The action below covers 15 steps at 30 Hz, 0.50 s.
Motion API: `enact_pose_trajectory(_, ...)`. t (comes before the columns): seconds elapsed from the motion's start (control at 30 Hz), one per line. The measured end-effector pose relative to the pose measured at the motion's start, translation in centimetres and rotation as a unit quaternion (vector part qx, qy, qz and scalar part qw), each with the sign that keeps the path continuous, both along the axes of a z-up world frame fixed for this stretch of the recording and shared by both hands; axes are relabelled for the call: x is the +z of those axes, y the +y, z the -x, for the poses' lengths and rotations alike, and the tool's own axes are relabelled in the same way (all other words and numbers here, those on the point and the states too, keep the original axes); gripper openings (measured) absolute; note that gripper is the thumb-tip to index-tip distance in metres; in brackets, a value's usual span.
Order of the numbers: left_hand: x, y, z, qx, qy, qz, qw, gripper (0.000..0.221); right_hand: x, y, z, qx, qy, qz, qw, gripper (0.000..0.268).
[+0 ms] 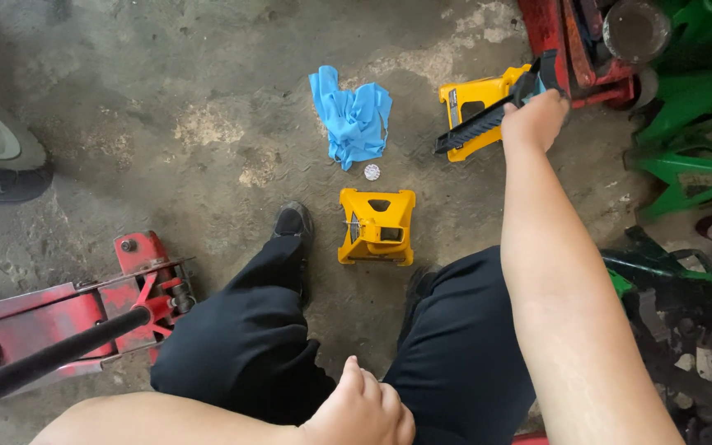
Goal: Cleaning and inspecting automotive jack stands in a garage setting.
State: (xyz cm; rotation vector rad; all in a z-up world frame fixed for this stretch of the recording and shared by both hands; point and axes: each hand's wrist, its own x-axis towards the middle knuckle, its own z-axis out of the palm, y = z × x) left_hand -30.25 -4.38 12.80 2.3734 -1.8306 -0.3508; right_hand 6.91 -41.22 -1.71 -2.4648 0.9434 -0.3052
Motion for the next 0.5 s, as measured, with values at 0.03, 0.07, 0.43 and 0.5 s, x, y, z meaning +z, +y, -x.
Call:
enact_pose_trajectory(0.03,-0.1,0.0,0.0,0.000,-0.001,0.000,1.000,0.031,-1.9,-1.2,-0.3,0.000,-0.001,0.000,1.000,0.049)
enact_pose_trajectory(0.07,-0.3,0.0,0.0,0.000,0.004,0.002,1.000,0.031,-3.8,-2.5,-0.7,-0.007,-0.027,-0.001,1.000,0.043)
enact_pose_trajectory(0.43,-0.5,-0.4,0.0,-0.003,0.002,-0.008,1.000,0.030,-5.0,-5.5,-0.2,-0.127,-0.099,-0.113,0.980,0.055)
enact_pose_trajectory(0.5,-0.4,-0.5,-0.2,-0.009,-0.002,-0.009,1.000,0.030,-5.4,-5.8,0.0,-0.117,-0.119,-0.170,0.971,0.052)
